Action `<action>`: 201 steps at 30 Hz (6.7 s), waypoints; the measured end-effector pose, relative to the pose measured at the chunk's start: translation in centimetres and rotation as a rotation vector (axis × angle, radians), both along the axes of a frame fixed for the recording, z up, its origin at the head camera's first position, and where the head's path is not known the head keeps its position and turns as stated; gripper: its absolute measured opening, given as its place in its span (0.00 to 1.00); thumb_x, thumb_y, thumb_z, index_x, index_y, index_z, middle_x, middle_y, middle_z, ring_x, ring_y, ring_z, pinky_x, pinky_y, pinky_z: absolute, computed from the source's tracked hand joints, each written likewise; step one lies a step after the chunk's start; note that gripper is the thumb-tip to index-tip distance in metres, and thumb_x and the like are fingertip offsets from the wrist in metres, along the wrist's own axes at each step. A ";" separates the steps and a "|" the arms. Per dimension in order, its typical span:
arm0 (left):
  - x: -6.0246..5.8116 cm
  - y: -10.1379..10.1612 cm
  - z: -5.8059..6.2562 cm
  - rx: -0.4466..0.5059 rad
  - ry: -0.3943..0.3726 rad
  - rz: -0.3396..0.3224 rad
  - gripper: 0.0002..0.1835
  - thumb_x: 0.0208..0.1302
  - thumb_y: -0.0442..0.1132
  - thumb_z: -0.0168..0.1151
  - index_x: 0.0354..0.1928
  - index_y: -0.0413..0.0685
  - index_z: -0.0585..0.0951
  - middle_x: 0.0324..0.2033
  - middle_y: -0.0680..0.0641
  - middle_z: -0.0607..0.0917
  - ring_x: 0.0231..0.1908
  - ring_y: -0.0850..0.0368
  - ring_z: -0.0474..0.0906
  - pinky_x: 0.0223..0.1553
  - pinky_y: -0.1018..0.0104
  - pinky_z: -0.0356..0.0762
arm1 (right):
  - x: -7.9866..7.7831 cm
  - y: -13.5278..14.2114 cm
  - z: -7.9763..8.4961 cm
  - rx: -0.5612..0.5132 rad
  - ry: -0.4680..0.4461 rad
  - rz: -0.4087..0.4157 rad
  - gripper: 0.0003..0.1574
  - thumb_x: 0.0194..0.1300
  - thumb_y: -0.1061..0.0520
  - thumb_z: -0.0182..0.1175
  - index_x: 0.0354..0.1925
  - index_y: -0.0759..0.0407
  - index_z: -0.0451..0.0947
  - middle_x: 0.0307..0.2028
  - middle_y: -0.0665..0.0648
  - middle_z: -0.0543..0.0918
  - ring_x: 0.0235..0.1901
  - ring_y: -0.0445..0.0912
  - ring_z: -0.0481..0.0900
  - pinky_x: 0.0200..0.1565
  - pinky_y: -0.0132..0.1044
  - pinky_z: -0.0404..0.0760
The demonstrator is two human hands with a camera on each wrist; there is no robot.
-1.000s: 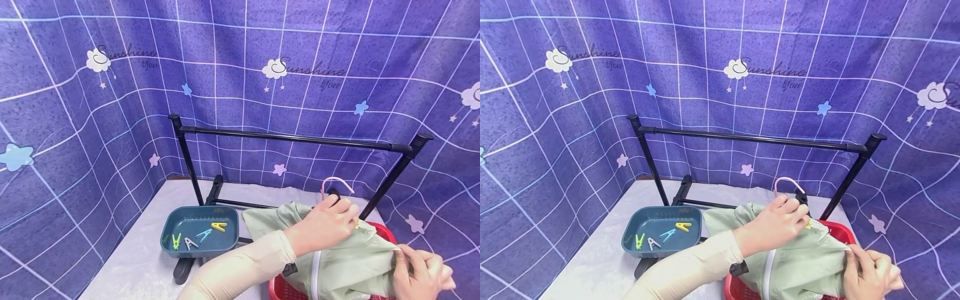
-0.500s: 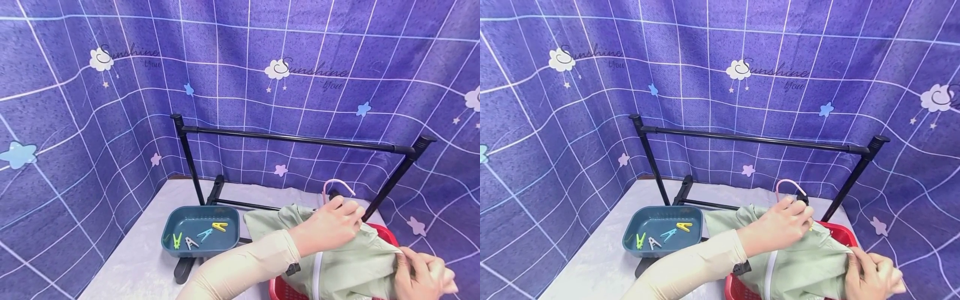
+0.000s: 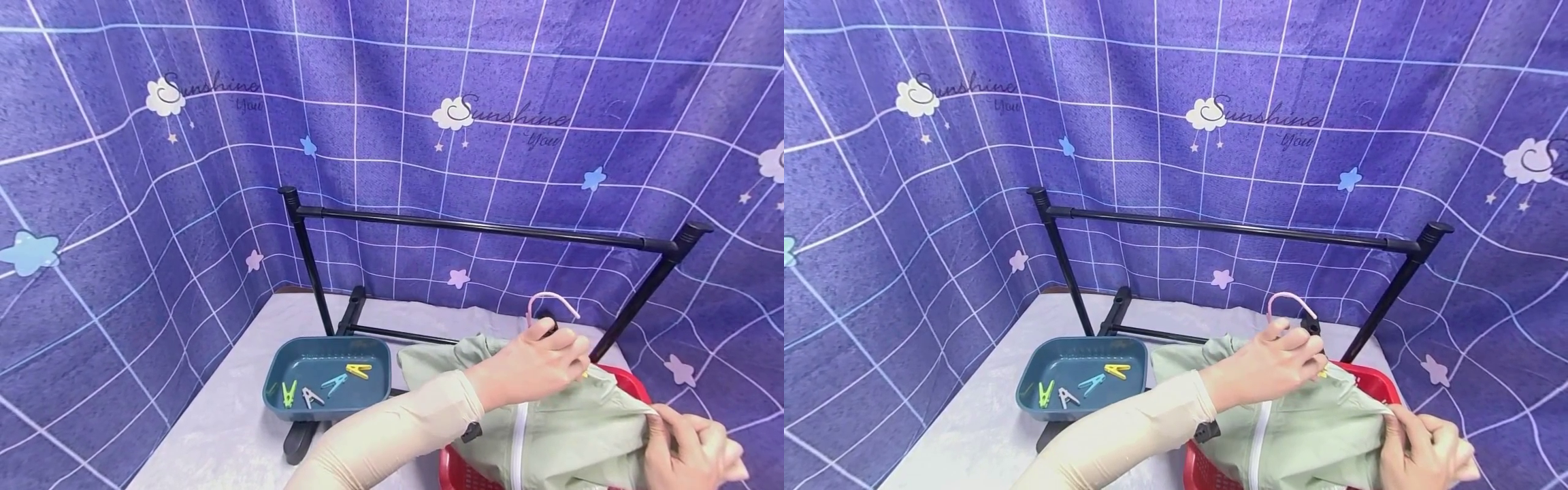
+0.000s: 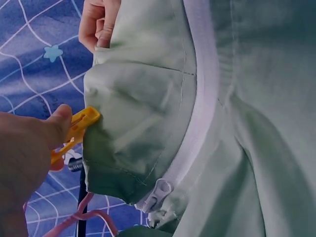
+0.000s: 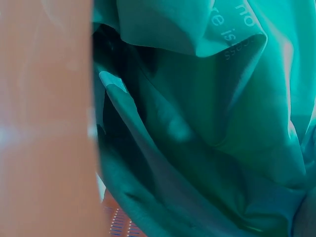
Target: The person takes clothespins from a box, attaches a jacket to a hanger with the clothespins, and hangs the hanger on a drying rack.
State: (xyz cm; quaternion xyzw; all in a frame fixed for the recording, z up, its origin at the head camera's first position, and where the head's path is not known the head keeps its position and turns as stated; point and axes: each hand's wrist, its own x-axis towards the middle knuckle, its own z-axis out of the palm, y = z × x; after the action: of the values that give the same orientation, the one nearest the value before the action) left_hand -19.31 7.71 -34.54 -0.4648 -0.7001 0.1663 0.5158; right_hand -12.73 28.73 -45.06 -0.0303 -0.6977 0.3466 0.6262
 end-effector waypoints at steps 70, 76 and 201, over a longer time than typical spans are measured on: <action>-0.8 0.4 -1.5 0.155 -0.093 0.002 0.20 0.68 0.68 0.43 0.45 0.75 0.82 0.44 0.69 0.77 0.50 0.61 0.67 0.54 0.53 0.57 | -0.6 0.4 -0.5 0.065 -0.023 -0.011 0.39 0.64 0.32 0.59 0.29 0.70 0.81 0.29 0.69 0.69 0.46 0.31 0.56 0.58 0.53 0.46; -0.2 0.3 -1.2 0.095 -0.116 0.015 0.17 0.71 0.61 0.45 0.49 0.78 0.83 0.46 0.73 0.77 0.55 0.61 0.67 0.54 0.53 0.57 | -0.7 0.1 -0.6 0.058 0.012 -0.035 0.40 0.64 0.31 0.60 0.28 0.69 0.81 0.28 0.70 0.69 0.45 0.31 0.56 0.58 0.52 0.48; -1.1 -10.1 -7.0 0.327 -0.444 0.032 0.21 0.62 0.63 0.63 0.54 0.67 0.83 0.48 0.56 0.76 0.50 0.54 0.65 0.51 0.55 0.59 | -0.5 0.7 -0.4 0.071 -0.036 0.020 0.40 0.65 0.32 0.59 0.28 0.71 0.80 0.27 0.66 0.68 0.47 0.32 0.56 0.57 0.55 0.45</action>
State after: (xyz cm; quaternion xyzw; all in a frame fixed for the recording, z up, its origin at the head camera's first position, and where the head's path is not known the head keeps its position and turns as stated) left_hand -20.43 -2.44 -41.57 -0.3894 -0.8209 -0.0471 0.4151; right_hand -13.24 29.45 -45.41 -0.0074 -0.7211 0.3270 0.6107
